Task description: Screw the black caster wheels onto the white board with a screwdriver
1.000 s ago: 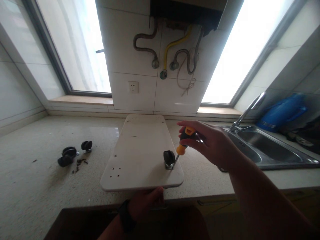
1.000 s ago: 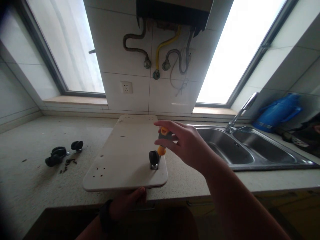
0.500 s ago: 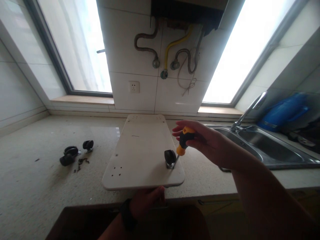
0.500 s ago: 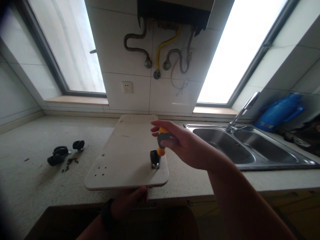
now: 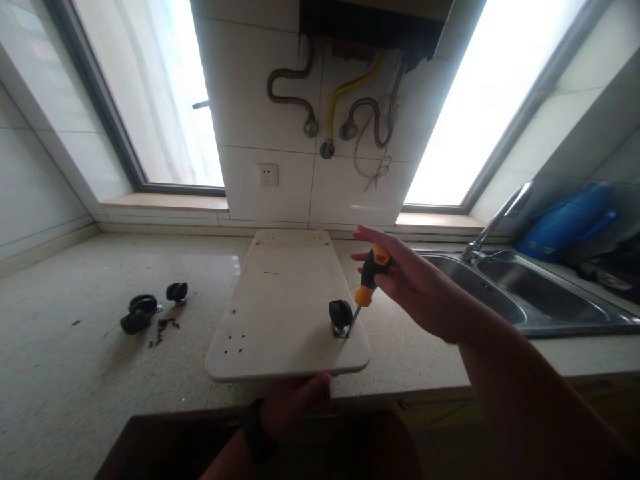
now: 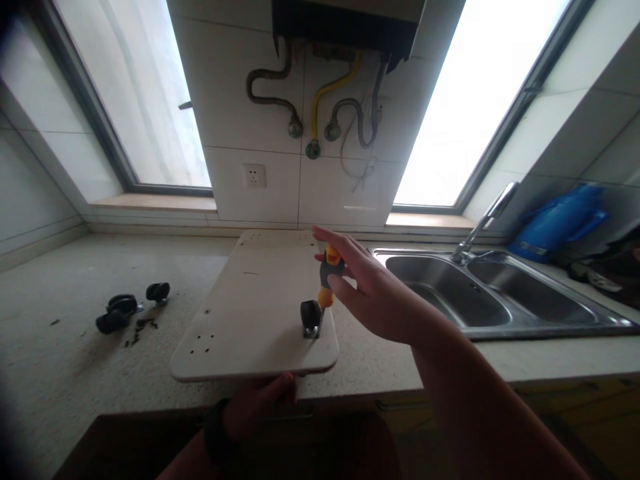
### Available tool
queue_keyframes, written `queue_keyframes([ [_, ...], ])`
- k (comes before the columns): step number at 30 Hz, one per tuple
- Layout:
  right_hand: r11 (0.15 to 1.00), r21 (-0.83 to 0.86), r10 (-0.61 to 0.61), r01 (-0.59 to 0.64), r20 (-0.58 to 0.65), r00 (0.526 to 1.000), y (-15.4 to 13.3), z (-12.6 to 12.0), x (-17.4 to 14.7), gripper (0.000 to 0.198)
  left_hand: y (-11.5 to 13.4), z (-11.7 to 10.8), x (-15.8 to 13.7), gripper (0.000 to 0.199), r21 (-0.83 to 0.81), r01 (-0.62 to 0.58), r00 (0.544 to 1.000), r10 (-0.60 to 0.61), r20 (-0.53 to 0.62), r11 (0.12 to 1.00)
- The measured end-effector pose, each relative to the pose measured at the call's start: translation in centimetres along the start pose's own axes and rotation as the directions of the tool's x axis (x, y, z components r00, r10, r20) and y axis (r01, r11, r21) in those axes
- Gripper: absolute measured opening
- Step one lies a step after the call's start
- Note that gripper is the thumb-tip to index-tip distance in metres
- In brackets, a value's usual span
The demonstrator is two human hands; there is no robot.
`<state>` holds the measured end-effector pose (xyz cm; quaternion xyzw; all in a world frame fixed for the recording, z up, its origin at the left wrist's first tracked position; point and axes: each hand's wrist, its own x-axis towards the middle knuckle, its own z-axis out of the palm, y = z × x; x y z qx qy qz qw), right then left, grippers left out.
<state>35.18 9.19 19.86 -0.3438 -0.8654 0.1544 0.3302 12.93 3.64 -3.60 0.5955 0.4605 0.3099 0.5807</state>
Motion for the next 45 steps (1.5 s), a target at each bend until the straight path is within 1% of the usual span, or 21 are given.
queue_keyframes([
  [2, 0.99, 0.138, 0.0, -0.013, 0.094, 0.996, 0.0, -0.4, -0.1, 0.06, 0.0, 0.0, 0.0, 0.071, 0.004, 0.003, 1.0, -0.003, -0.002, 1.0],
  [4, 0.991, 0.129, 0.02, -0.03, 0.081, 0.997, -0.3, -0.6, -0.1, 0.056, -0.1, 0.0, 0.0, 0.072, -0.001, -0.001, 1.0, 0.001, 0.003, 1.0],
  [6, 0.998, 0.001, 0.062, -0.062, -0.005, 0.998, -0.6, -0.4, 0.2, 0.048, 0.0, 0.0, 0.0, 0.072, -0.003, -0.005, 1.0, 0.005, 0.015, 1.0],
  [8, 0.978, -0.185, 0.064, -0.091, -0.149, 0.987, -0.9, -0.1, 0.5, 0.042, 0.2, 0.0, -0.1, 0.072, -0.007, 0.009, 1.0, -0.009, 0.021, 1.0],
  [11, 0.888, -0.449, -0.061, -0.098, -0.326, 0.943, -1.1, 0.5, 0.8, 0.035, 0.4, 0.0, -0.1, 0.072, -0.007, 0.023, 1.0, -0.023, 0.013, 1.0],
  [13, 0.848, -0.521, -0.104, -0.095, -0.339, 0.935, -1.2, 0.6, 0.9, 0.03, 0.4, 0.0, -0.1, 0.071, 0.003, 0.015, 1.0, -0.015, 0.008, 1.0],
  [16, 0.92, -0.38, -0.011, -0.09, -0.256, 0.967, -1.2, 0.0, 0.8, 0.029, 0.1, 0.1, 0.0, 0.069, -0.004, 0.002, 1.0, -0.002, 0.0, 1.0],
  [19, 0.996, -0.075, 0.048, -0.051, -0.046, 0.998, -1.2, -0.9, 0.6, 0.048, 0.1, 0.1, 0.0, 0.069, -0.005, 0.008, 1.0, -0.008, 0.008, 1.0],
  [21, 0.993, 0.108, 0.034, -0.044, 0.093, 0.995, -1.1, -1.4, 0.4, 0.051, 0.3, 0.1, 0.0, 0.069, 0.005, 0.008, 1.0, -0.008, 0.011, 1.0],
  [23, 0.98, 0.192, 0.034, -0.059, 0.135, 0.99, -1.0, -1.5, 0.4, 0.045, 0.5, 0.1, -0.1, 0.07, 0.003, 0.001, 1.0, -0.001, 0.006, 1.0],
  [25, 0.992, 0.105, 0.067, -0.073, 0.057, 0.996, -1.0, -1.2, 0.5, 0.039, 0.6, 0.1, -0.1, 0.07, -0.01, -0.003, 1.0, 0.003, -0.001, 1.0],
  [27, 0.99, -0.119, 0.06, -0.075, -0.127, 0.99, -1.0, -0.6, 0.6, 0.036, 0.4, 0.1, -0.1, 0.069, -0.018, -0.001, 1.0, 0.002, 0.006, 1.0],
  [29, 0.936, -0.345, -0.045, -0.066, -0.304, 0.952, -0.9, 0.1, 0.9, 0.031, 0.3, 0.1, 0.0, 0.069, -0.023, 0.009, 1.0, -0.009, 0.006, 1.0],
  [31, 0.88, -0.471, -0.142, -0.062, -0.386, 0.912, -0.8, 0.6, 1.0, 0.031, 0.2, 0.1, 0.0, 0.07, -0.012, 0.023, 1.0, -0.023, -0.001, 1.0],
  [32, 0.869, -0.49, -0.145, -0.073, -0.393, 0.908, -0.7, 0.7, 1.0, 0.03, 0.2, 0.1, 0.0, 0.071, -0.003, 0.027, 1.0, -0.027, -0.006, 1.0],
  [34, 0.893, -0.439, -0.069, -0.098, -0.349, 0.935, -0.6, 0.7, 0.9, 0.026, 0.3, 0.1, -0.1, 0.071, 0.015, 0.024, 1.0, -0.024, -0.008, 1.0],
  [36, 0.957, -0.278, 0.021, -0.087, -0.231, 0.973, -0.4, 0.2, 0.7, 0.028, 0.4, 0.1, -0.1, 0.071, 0.015, 0.01, 1.0, -0.01, -0.005, 1.0],
  [38, 0.998, -0.043, 0.042, -0.044, -0.066, 0.997, -0.3, -0.3, 0.4, 0.047, 0.5, 0.2, -0.1, 0.07, -0.002, 0.014, 1.0, -0.014, -0.003, 1.0],
  [41, 0.981, 0.191, 0.009, -0.024, 0.081, 0.997, -0.2, -0.9, 0.1, 0.058, 0.4, 0.2, -0.1, 0.069, -0.017, 0.026, 1.0, -0.026, -0.004, 1.0],
  [43, 0.985, 0.164, 0.041, -0.049, 0.055, 0.998, -0.4, -0.9, 0.2, 0.049, 0.3, 0.2, 0.0, 0.068, -0.022, 0.022, 1.0, -0.022, -0.003, 1.0],
  [45, 0.994, 0.01, 0.105, -0.104, -0.071, 0.992, -0.7, -0.7, 0.3, 0.039, 0.1, 0.2, 0.1, 0.068, -0.017, 0.016, 1.0, -0.016, 0.003, 1.0],
])
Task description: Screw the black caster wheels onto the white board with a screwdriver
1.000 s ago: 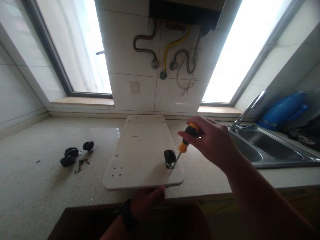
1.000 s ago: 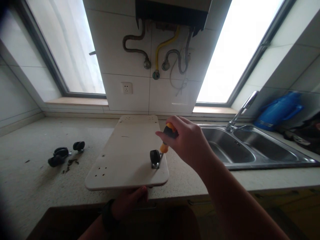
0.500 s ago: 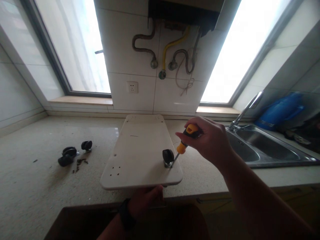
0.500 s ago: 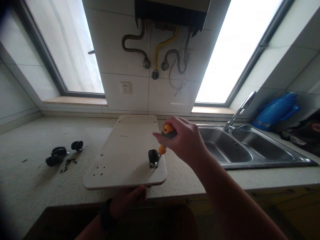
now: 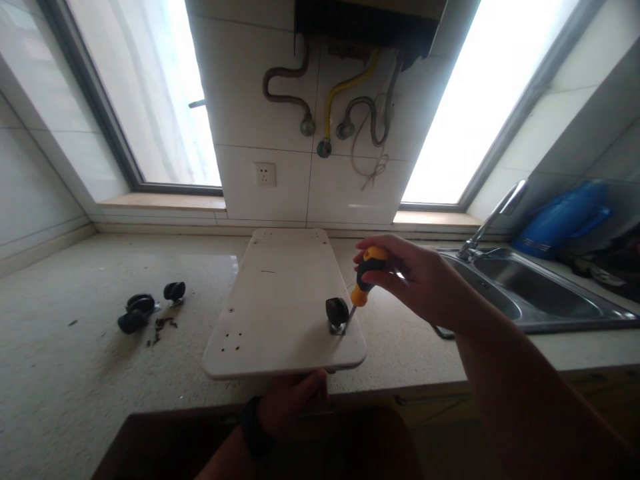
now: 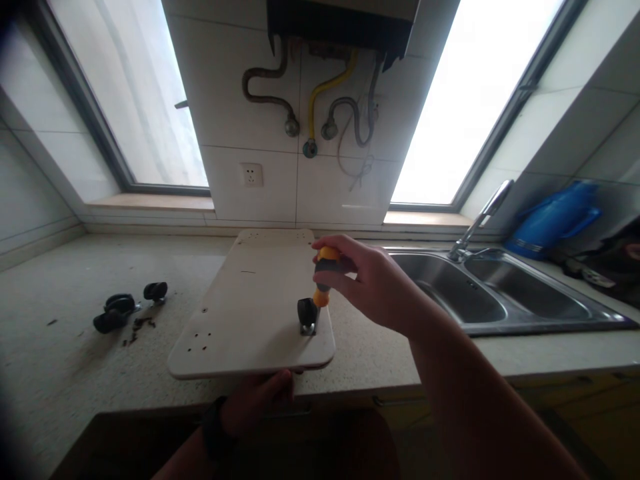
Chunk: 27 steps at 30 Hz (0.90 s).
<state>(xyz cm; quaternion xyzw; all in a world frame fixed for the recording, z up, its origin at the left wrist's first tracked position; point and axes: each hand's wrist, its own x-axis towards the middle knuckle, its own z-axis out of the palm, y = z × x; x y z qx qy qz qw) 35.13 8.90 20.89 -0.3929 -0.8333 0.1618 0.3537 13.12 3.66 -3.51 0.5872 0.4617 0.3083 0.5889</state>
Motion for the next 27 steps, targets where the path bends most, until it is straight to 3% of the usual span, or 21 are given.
queue_keyframes([
  [4, 0.946, -0.31, -0.005, -0.089, -0.29, 0.957, -0.2, 0.7, 0.1, 0.039, -0.1, -0.1, 0.0, 0.069, 0.039, -0.018, 1.0, 0.018, -0.002, 0.999],
  [7, 0.917, -0.386, -0.038, -0.104, -0.343, 0.939, 0.0, 1.1, 0.1, 0.039, 0.0, -0.1, 0.0, 0.07, 0.05, -0.013, 1.0, 0.013, -0.001, 0.999],
  [11, 0.958, -0.286, -0.023, -0.035, -0.196, 0.98, 0.1, 0.9, 0.0, 0.031, 0.3, 0.0, -0.2, 0.069, 0.052, -0.016, 1.0, 0.017, -0.016, 0.998],
  [16, 0.976, -0.199, -0.09, 0.085, -0.016, 0.996, -0.3, 0.3, -0.6, 0.057, 0.3, 0.0, -0.1, 0.069, 0.045, -0.011, 1.0, 0.012, -0.021, 0.999],
  [21, 0.973, -0.23, -0.022, 0.022, 0.003, 1.0, -1.0, -0.2, -0.8, 0.051, 0.4, -0.1, -0.1, 0.068, 0.042, -0.004, 1.0, 0.005, -0.022, 0.999],
  [27, 0.976, -0.217, -0.022, 0.016, -0.023, 0.999, -0.9, -0.4, -0.8, 0.046, 0.3, -0.2, -0.1, 0.07, 0.078, -0.004, 1.0, 0.004, 0.002, 0.997],
])
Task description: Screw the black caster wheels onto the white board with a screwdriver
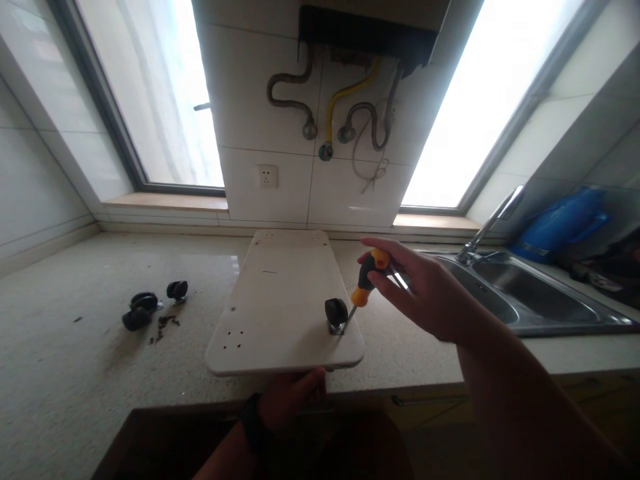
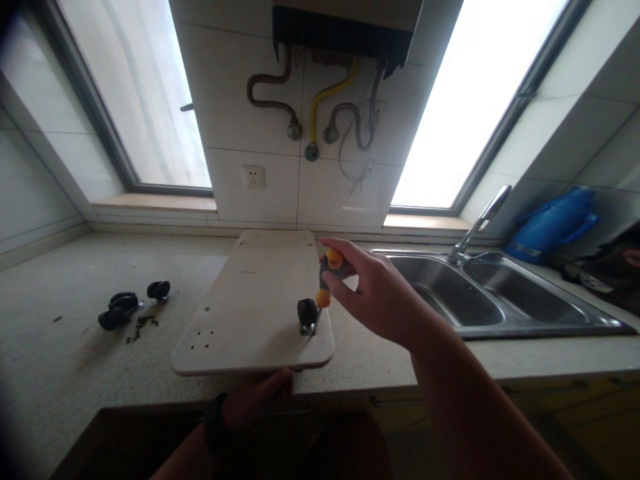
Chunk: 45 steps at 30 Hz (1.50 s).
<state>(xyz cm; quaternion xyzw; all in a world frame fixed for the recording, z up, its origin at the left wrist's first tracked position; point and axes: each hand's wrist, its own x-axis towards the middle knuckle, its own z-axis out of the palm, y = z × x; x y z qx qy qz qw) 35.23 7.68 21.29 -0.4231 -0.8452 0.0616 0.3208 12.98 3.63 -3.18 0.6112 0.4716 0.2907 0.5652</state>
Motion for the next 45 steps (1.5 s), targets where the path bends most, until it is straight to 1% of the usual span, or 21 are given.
queue_keyframes([
  [8, 1.0, 0.025, 0.018, -0.018, -0.015, 1.0, 0.2, 0.3, 0.1, 0.046, 0.6, 0.1, -0.2, 0.069, -0.003, 0.007, 1.0, -0.008, -0.026, 1.0],
  [15, 0.999, 0.042, 0.013, -0.013, -0.001, 1.0, 0.5, 0.3, 0.0, 0.047, 0.7, 0.0, -0.2, 0.066, -0.025, 0.0, 1.0, -0.001, -0.014, 1.0],
  [19, 0.999, 0.034, 0.007, -0.007, 0.008, 1.0, 0.7, 0.2, 0.1, 0.045, 0.5, 0.0, -0.2, 0.066, -0.023, 0.017, 1.0, -0.017, -0.005, 1.0],
  [22, 0.999, -0.034, 0.011, -0.012, -0.021, 1.0, 0.7, 0.1, 0.2, 0.035, 0.3, 0.0, -0.2, 0.066, -0.028, 0.016, 1.0, -0.016, -0.001, 0.999],
  [24, 0.993, -0.115, 0.028, -0.037, -0.078, 0.997, 0.5, 0.1, 0.3, 0.031, 0.1, 0.0, -0.2, 0.065, -0.036, 0.01, 1.0, -0.01, 0.004, 0.999],
  [27, 0.972, -0.223, 0.035, -0.069, -0.155, 0.987, 0.0, 0.2, 0.2, 0.034, 0.1, 0.1, -0.3, 0.064, -0.038, 0.027, 1.0, -0.027, -0.001, 0.999],
  [29, 0.965, -0.25, 0.036, -0.08, -0.177, 0.984, -0.3, 0.3, 0.0, 0.037, 0.1, 0.1, -0.2, 0.064, -0.034, 0.034, 0.999, -0.035, -0.01, 0.999],
  [33, 0.967, -0.234, 0.059, -0.102, -0.185, 0.981, -0.5, 0.1, -0.1, 0.04, -0.2, 0.1, 0.0, 0.065, -0.038, 0.039, 0.999, -0.04, -0.018, 0.999],
  [39, 0.97, -0.198, 0.107, -0.14, -0.168, 0.98, -0.1, 0.2, 0.2, 0.038, -1.1, 0.0, 0.2, 0.066, -0.042, 0.022, 1.0, -0.021, 0.006, 0.999],
  [42, 0.979, -0.165, 0.096, -0.119, -0.142, 0.985, 0.2, 0.6, 0.2, 0.038, -0.9, 0.0, 0.0, 0.066, -0.032, 0.008, 1.0, -0.007, 0.007, 0.999],
  [45, 0.996, -0.051, 0.068, -0.072, -0.081, 0.994, 0.5, 1.0, 0.1, 0.041, -0.4, -0.1, -0.1, 0.065, -0.045, 0.007, 1.0, -0.006, 0.006, 0.999],
])
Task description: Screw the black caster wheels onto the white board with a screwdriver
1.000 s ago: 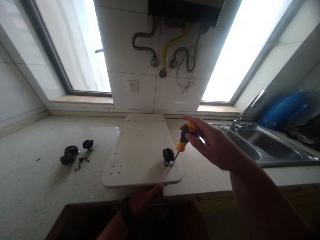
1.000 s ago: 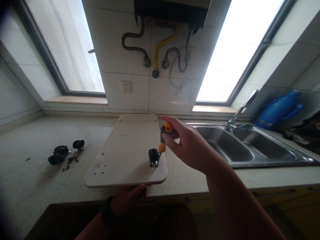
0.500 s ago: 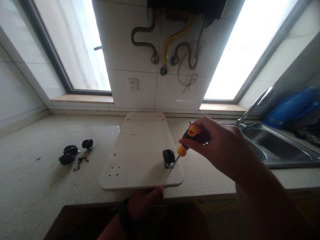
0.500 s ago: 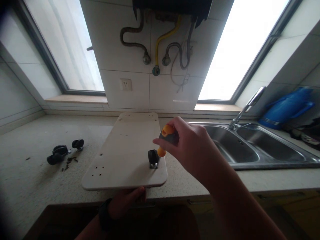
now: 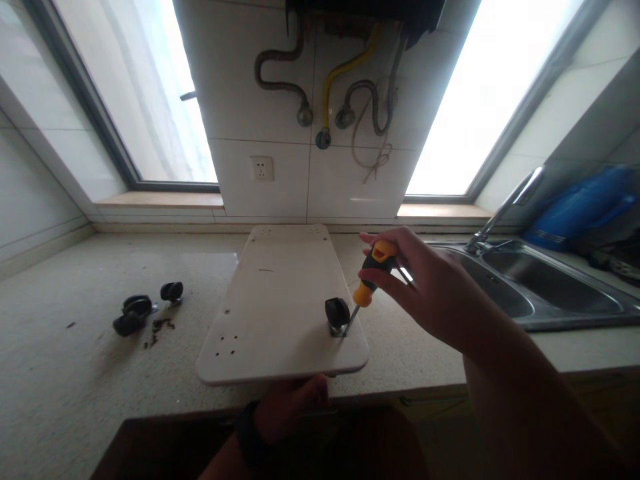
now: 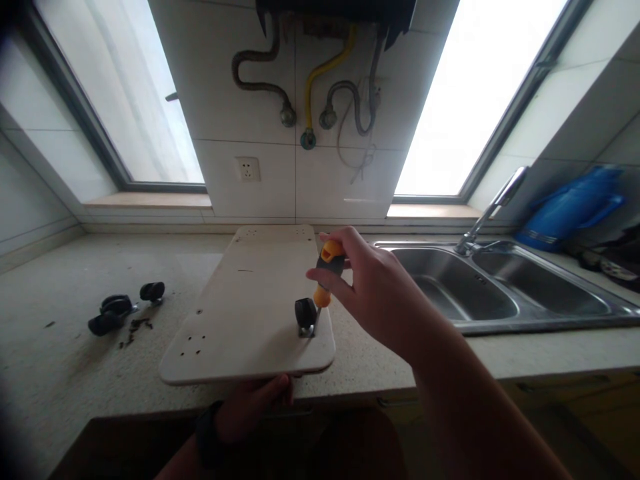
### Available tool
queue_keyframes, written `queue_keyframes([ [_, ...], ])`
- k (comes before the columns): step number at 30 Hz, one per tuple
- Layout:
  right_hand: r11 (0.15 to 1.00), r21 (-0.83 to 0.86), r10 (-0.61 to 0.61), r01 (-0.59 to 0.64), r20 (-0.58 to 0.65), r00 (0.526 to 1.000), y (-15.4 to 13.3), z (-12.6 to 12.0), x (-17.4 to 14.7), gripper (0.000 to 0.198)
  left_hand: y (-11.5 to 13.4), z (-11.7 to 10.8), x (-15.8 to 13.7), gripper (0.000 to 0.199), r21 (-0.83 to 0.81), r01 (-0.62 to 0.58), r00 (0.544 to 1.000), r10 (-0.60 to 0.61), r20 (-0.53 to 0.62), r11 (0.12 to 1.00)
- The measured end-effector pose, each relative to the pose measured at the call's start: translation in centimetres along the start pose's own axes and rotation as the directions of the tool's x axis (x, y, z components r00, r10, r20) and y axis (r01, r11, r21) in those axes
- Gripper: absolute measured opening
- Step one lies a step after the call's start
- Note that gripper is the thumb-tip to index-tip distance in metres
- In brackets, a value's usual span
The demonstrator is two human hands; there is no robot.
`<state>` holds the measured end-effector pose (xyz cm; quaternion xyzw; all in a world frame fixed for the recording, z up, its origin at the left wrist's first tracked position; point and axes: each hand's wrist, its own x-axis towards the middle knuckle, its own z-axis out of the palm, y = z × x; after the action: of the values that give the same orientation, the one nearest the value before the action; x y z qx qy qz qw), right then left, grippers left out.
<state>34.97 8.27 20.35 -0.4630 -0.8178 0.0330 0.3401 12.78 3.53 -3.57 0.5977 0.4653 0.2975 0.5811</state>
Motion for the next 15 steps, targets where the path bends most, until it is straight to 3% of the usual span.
queue_keyframes([
  [5, 0.968, 0.245, -0.103, 0.05, 0.206, 0.973, 0.9, 0.0, -0.1, 0.05, 0.3, 0.1, 0.0, 0.066, -0.015, 0.01, 1.0, -0.01, -0.004, 1.0],
  [7, 0.939, 0.341, -0.132, 0.045, 0.235, 0.963, 1.3, 0.0, 0.0, 0.05, 0.4, 0.1, 0.0, 0.067, -0.017, 0.006, 1.0, -0.006, -0.014, 1.0],
  [11, 0.921, 0.39, -0.06, -0.002, 0.147, 0.987, 1.5, 0.5, 0.3, 0.039, 0.6, 0.1, 0.0, 0.067, 0.003, -0.002, 1.0, 0.002, -0.006, 1.0],
  [15, 0.961, 0.276, 0.019, -0.033, 0.054, 0.998, 0.6, 0.8, 0.2, 0.037, 0.5, 0.0, -0.1, 0.067, 0.001, 0.025, 1.0, -0.025, -0.015, 1.0],
])
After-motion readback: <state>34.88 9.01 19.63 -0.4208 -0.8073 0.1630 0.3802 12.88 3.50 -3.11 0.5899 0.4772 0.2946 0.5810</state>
